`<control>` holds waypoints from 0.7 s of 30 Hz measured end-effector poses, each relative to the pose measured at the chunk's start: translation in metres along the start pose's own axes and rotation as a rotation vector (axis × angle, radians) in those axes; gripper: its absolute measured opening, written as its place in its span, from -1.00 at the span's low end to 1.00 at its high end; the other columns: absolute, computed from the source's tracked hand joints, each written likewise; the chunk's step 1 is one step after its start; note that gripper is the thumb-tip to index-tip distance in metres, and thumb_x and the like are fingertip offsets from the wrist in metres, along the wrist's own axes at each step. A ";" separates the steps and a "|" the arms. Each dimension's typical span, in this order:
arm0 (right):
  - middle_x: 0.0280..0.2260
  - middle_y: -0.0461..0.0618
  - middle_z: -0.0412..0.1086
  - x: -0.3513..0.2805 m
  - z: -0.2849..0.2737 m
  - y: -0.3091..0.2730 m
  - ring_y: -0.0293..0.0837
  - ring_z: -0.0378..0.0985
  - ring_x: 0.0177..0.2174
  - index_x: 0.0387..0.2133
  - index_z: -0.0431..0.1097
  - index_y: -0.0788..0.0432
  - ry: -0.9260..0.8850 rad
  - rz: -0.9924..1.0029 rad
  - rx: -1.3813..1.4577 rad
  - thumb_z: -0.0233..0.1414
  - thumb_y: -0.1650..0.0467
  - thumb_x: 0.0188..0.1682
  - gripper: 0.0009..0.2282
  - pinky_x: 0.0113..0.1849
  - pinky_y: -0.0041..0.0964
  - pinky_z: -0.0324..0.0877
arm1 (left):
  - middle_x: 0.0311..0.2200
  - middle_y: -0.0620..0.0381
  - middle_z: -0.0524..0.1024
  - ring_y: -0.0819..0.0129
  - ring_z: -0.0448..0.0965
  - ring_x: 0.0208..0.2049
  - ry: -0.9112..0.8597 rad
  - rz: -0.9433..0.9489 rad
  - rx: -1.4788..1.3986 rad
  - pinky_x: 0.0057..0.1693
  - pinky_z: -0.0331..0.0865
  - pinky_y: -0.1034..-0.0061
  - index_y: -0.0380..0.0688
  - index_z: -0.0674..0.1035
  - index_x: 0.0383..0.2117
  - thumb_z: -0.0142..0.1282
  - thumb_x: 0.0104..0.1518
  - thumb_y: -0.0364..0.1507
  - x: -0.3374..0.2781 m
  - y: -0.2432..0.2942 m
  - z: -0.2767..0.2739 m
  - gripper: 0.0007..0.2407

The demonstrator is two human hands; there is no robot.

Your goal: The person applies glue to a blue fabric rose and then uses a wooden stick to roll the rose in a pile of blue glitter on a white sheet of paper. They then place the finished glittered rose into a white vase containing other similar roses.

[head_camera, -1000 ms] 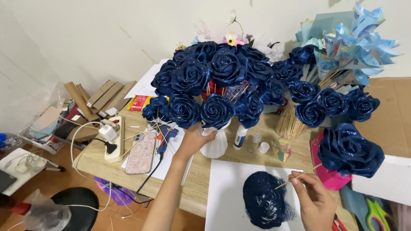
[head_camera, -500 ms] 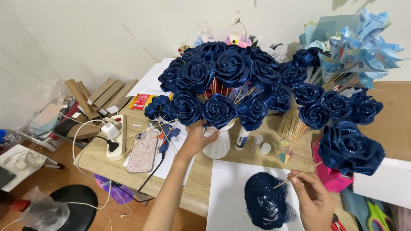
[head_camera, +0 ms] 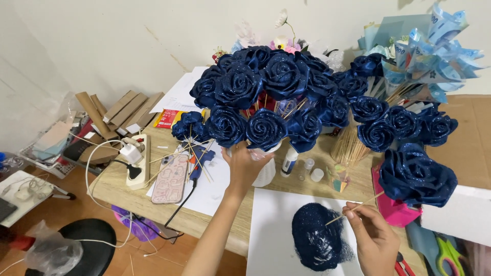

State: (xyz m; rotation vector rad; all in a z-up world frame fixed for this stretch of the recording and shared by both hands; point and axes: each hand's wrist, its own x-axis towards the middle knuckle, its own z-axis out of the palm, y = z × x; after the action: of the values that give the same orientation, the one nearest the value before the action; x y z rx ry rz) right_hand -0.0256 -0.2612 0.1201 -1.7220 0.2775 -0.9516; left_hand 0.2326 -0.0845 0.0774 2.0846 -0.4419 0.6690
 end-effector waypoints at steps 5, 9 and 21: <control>-0.25 0.17 0.51 -0.001 0.001 0.001 -0.08 0.59 -0.20 -0.28 0.47 0.37 0.007 0.003 0.024 0.10 0.58 -0.03 -0.91 -0.04 -0.30 0.51 | -0.34 0.18 0.61 0.16 0.39 0.13 -0.073 0.013 0.047 0.27 -0.20 -0.19 -0.06 0.57 -0.68 0.40 -0.17 -0.02 0.005 -0.013 -0.001 -0.61; -0.26 0.17 0.53 -0.002 0.002 -0.001 -0.09 0.58 -0.20 -0.27 0.49 0.36 0.006 0.036 0.005 0.11 0.57 -0.04 -0.90 -0.03 -0.28 0.53 | -0.23 0.24 0.58 0.20 0.34 0.17 -0.186 -0.034 0.040 0.32 -0.34 -0.15 -0.11 0.52 -0.46 0.29 -0.13 0.09 0.011 -0.022 -0.003 -0.51; -0.26 0.18 0.53 -0.002 -0.002 -0.005 -0.08 0.59 -0.19 -0.28 0.49 0.36 -0.001 0.011 0.022 0.11 0.57 -0.04 -0.90 -0.01 -0.26 0.53 | 0.25 -0.02 0.25 -0.04 0.08 0.33 -0.184 -0.156 -0.075 0.33 -0.34 -0.13 -0.12 0.19 0.22 0.36 -0.09 -0.05 -0.005 0.003 -0.024 -0.21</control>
State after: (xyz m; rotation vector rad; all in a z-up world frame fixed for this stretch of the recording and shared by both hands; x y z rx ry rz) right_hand -0.0293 -0.2593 0.1234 -1.6992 0.2751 -0.9426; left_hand 0.2202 -0.0657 0.0879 2.0918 -0.3954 0.3655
